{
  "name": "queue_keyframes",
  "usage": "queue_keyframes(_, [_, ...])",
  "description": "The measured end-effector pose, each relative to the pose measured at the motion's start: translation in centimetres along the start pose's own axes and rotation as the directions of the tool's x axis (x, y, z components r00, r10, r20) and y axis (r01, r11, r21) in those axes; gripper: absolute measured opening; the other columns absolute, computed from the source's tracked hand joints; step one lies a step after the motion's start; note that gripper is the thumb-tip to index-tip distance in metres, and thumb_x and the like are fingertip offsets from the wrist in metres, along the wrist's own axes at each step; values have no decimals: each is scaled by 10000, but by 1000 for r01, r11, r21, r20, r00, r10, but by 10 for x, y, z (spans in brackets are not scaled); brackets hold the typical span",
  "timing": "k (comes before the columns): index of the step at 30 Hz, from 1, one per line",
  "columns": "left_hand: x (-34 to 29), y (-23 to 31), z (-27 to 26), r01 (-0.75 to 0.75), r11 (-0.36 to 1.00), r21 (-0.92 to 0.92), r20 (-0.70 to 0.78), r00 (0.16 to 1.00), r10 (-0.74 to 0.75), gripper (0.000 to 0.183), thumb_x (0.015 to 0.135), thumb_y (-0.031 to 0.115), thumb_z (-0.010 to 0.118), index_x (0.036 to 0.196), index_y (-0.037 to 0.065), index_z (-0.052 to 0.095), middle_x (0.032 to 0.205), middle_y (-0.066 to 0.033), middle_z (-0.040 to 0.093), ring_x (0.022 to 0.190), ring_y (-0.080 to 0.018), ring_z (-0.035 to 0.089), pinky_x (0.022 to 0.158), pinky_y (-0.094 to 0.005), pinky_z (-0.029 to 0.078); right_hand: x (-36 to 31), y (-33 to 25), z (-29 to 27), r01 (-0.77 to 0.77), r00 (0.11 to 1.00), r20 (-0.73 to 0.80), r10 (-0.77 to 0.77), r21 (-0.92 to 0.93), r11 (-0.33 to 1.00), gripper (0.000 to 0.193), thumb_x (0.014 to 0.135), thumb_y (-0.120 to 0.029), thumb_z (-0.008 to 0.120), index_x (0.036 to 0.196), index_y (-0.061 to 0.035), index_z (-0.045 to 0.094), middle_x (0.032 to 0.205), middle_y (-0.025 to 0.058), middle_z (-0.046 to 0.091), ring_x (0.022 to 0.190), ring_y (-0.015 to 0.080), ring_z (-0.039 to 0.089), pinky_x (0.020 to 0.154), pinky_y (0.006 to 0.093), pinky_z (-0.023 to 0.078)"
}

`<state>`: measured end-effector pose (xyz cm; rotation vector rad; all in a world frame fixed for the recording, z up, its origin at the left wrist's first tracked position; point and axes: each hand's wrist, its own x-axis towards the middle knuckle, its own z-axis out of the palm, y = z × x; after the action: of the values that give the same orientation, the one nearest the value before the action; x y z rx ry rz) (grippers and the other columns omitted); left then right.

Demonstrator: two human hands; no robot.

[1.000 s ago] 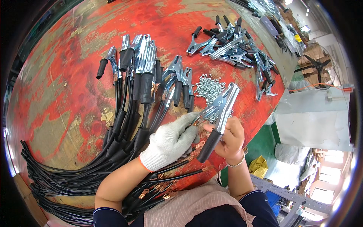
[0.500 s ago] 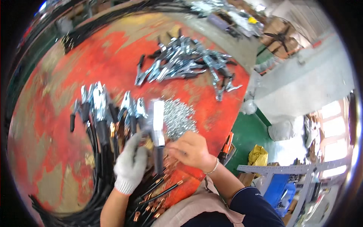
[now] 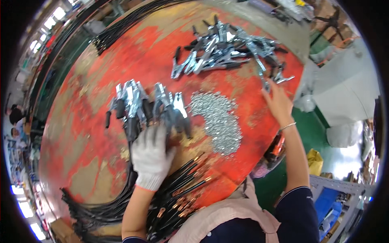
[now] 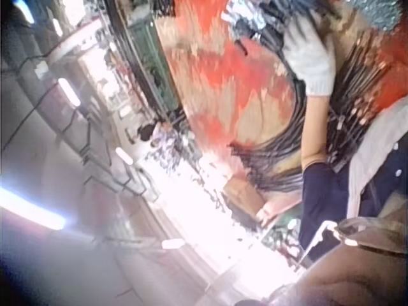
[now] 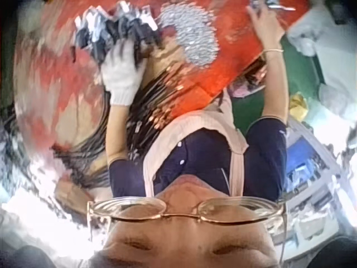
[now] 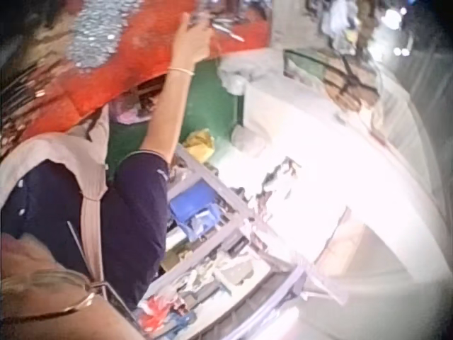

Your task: Manually assembling large electrical clamps with wires and connectors at a workbench.

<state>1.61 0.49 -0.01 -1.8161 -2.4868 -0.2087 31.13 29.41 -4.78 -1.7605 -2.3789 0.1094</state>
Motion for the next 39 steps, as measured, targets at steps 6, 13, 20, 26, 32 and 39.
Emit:
queue_keyframes(6, [-12,-21,25,-64,993,104,-129,989,77,624,688,200,744,1270,106,540,1278,-138,527,1155,-342,529,930,-468,445,29,-8,-1,58,988,145,-52,-37,998,502,880,-470,598,1242,-129,528,1010,163,690,985,357,654,823,462,507])
queue_keyframes(13, [3,-31,34,-15,991,133,-164,986,37,562,713,174,706,1256,122,569,1241,-107,577,1125,-316,567,912,-454,481,4,35,-33,32,968,176,-181,625,780,365,938,-312,594,1189,-48,567,710,-7,523,616,116,471,586,279,376])
queue_keyframes(20, [13,-49,37,73,979,189,-188,982,-37,534,731,174,705,1247,126,575,1237,-94,586,1145,-301,563,910,-442,486,-78,11,-52,-136,959,144,-242,989,52,541,964,-239,600,1389,14,382,1083,161,668,871,178,677,709,267,559])
queue_keyframes(26, [-5,-23,16,-123,976,178,-294,940,172,371,738,180,713,1092,156,606,1123,-65,604,1043,-288,590,847,-442,486,-139,4,-12,-289,945,195,-262,873,-393,660,914,-166,661,1430,39,307,1082,126,607,863,180,655,717,296,572])
queue_keyframes(32, [-47,7,2,-199,978,-69,242,947,210,134,846,257,652,953,183,685,823,-55,678,808,-263,646,731,-398,505,-166,-25,-4,-382,912,249,-325,805,-454,632,927,-158,646,1437,-1,309,831,27,505,619,76,463,529,215,409])
queue_keyframes(39, [-57,-1,-11,-172,979,-111,346,917,200,200,867,259,632,1055,210,680,888,-60,670,874,-273,633,769,-410,513,-175,-33,2,-373,904,207,-374,809,-454,598,997,-328,536,1449,-18,299,746,4,430,571,64,371,515,209,337])
